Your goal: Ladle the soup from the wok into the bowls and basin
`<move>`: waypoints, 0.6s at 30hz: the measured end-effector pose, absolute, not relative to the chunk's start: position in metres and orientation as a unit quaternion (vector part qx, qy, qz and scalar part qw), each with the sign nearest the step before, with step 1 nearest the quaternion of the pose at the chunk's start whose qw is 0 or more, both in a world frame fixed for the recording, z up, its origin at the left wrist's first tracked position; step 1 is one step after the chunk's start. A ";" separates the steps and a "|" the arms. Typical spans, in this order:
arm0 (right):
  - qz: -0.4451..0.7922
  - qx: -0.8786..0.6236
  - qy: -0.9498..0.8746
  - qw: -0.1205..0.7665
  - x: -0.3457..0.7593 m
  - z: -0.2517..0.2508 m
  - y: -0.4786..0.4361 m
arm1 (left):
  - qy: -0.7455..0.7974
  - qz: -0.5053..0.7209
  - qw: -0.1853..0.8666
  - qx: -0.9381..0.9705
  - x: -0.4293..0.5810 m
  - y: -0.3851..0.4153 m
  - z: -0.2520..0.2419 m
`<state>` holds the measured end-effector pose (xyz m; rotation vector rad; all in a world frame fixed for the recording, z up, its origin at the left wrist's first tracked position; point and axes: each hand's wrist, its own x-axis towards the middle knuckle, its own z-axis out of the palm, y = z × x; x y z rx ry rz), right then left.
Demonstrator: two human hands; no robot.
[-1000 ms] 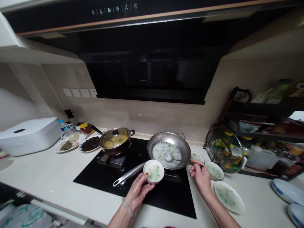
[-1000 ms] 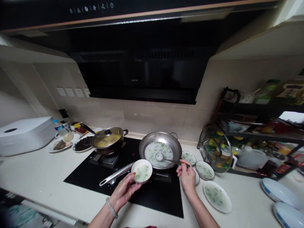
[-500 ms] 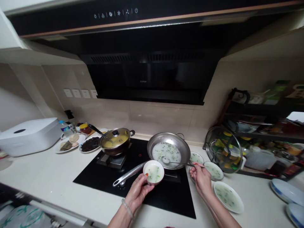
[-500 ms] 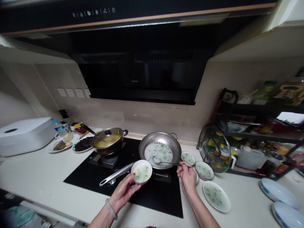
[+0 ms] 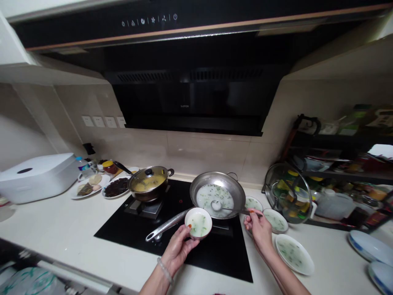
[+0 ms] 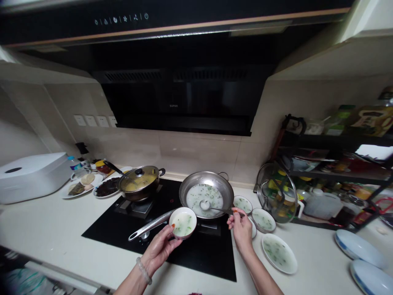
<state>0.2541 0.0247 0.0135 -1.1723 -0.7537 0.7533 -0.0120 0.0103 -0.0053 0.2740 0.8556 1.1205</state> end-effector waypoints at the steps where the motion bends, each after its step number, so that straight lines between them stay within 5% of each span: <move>1: 0.336 -0.528 -0.346 0.699 0.254 0.014 0.025 | 0.392 0.512 0.753 0.128 -0.012 0.010 -0.005; 18: 0.349 -0.505 -0.371 0.696 0.247 0.040 0.017 | 0.391 0.508 0.756 0.132 -0.012 0.014 -0.010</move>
